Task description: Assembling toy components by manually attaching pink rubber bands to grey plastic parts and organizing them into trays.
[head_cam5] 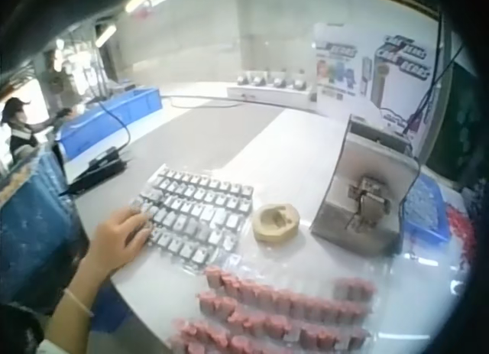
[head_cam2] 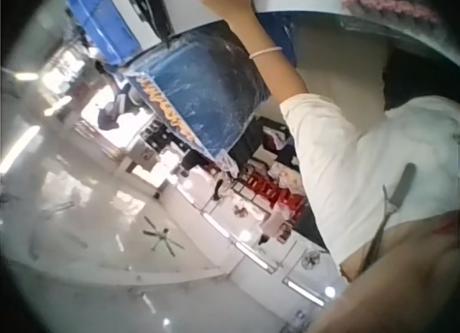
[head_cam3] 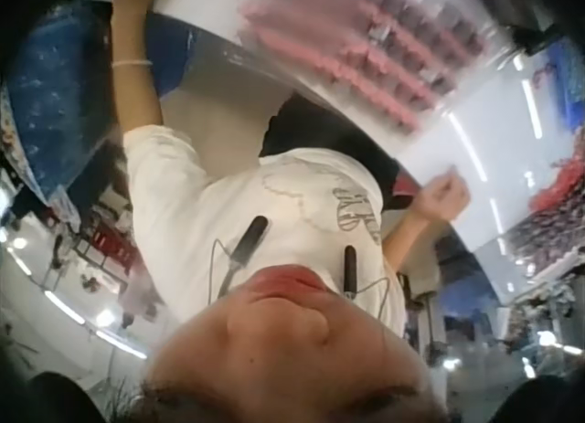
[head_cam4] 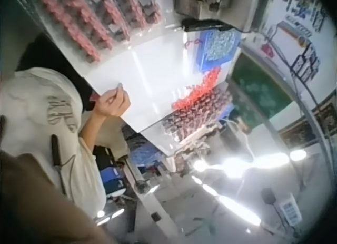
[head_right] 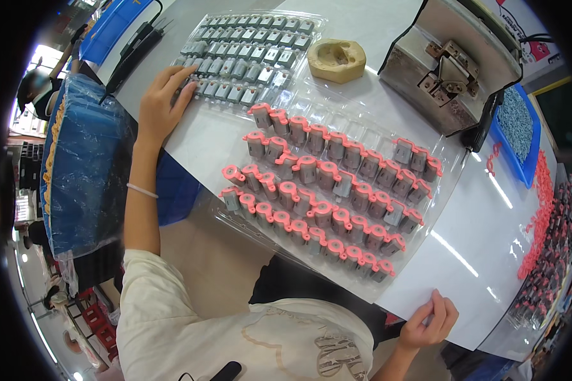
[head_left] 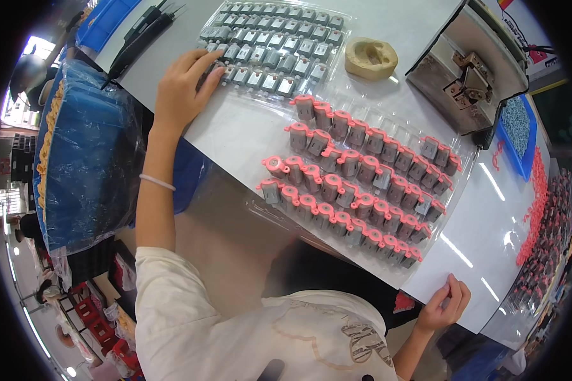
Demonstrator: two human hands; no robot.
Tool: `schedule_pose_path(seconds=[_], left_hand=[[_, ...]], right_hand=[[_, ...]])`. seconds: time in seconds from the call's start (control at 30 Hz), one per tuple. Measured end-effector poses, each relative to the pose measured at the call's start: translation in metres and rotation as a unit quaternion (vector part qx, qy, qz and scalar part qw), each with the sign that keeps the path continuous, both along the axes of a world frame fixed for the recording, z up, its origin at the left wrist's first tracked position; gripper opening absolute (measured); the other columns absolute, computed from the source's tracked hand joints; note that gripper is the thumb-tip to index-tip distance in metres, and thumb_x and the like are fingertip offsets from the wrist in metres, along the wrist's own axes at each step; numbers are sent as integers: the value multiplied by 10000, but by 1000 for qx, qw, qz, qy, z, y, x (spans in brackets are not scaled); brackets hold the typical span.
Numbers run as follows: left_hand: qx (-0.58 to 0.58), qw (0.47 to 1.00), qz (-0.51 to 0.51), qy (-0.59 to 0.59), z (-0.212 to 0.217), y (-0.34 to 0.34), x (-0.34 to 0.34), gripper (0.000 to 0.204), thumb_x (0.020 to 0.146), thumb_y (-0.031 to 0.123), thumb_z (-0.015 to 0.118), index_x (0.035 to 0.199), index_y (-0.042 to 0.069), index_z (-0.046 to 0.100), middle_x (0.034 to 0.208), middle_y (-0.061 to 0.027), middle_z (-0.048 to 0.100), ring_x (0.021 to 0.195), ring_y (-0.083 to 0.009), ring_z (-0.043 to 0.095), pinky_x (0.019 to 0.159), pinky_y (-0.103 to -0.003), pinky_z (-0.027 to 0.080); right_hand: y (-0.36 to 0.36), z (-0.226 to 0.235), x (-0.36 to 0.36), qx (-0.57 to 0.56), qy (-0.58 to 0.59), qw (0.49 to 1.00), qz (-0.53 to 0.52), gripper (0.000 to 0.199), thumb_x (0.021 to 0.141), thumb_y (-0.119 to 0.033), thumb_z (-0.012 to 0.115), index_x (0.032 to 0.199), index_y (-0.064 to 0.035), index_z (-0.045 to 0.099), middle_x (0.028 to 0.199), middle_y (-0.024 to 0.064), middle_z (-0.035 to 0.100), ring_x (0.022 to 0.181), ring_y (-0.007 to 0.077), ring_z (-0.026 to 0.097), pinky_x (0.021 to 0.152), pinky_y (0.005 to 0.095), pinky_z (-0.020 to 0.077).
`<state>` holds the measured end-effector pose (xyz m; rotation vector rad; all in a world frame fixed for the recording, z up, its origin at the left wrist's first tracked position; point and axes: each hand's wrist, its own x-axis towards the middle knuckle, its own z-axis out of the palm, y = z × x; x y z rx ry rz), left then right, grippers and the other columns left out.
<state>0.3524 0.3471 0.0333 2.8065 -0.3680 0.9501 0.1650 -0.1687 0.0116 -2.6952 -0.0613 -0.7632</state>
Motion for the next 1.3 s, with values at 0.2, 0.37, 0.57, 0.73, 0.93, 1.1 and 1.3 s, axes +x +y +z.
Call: schedule_pose_path(seconds=[0.2,0.37,0.57,0.73,0.93,1.1,1.3], left_hand=[[-21,1000,16,10,-4,1,-8,250,849,194,641,1075,88,645,1027,-90,626,933,-288,599,821,-363,469],[-111,993,-33,37,-3,10,-2,242,813,231,690,970,59,623,996,-94,585,961,-272,544,854,-336,427],[-153,984,-54,67,0,16,-2,287,779,213,717,950,37,569,980,-73,546,945,-215,520,857,-299,394],[-50,997,-39,47,3,14,6,293,787,278,719,912,50,584,966,-92,574,916,-268,545,797,-337,441],[-26,998,-34,34,-1,17,1,312,797,302,709,931,54,573,969,-93,604,849,-286,579,711,-353,471],[0,999,-34,5,-3,21,4,323,785,317,717,919,62,570,882,-67,604,748,-269,579,633,-340,469],[115,991,-36,-52,0,26,2,212,780,176,708,880,37,583,860,-119,620,670,-249,599,596,-316,466]], right_hand=[[0,3,-1,-6,-4,1000,0,234,782,86,520,969,51,656,897,129,565,753,216,545,618,285,451],[-1,0,0,-13,-9,1000,3,229,785,87,524,965,47,659,898,129,566,750,216,547,603,286,446],[0,1,0,-19,-14,1000,6,227,785,83,525,963,47,660,902,128,566,754,215,551,595,284,442],[-1,1,-2,-6,-7,1000,5,226,785,80,526,963,46,661,902,127,565,755,214,551,595,288,445],[-2,0,-1,-12,-16,1000,7,225,786,79,526,963,48,661,899,128,560,754,213,546,596,289,447],[-2,0,0,-10,-19,1000,11,225,785,82,527,963,49,660,894,127,557,743,211,541,595,288,446],[-2,0,1,-13,-28,999,18,228,786,86,529,966,44,664,895,124,558,734,205,538,577,278,434]])
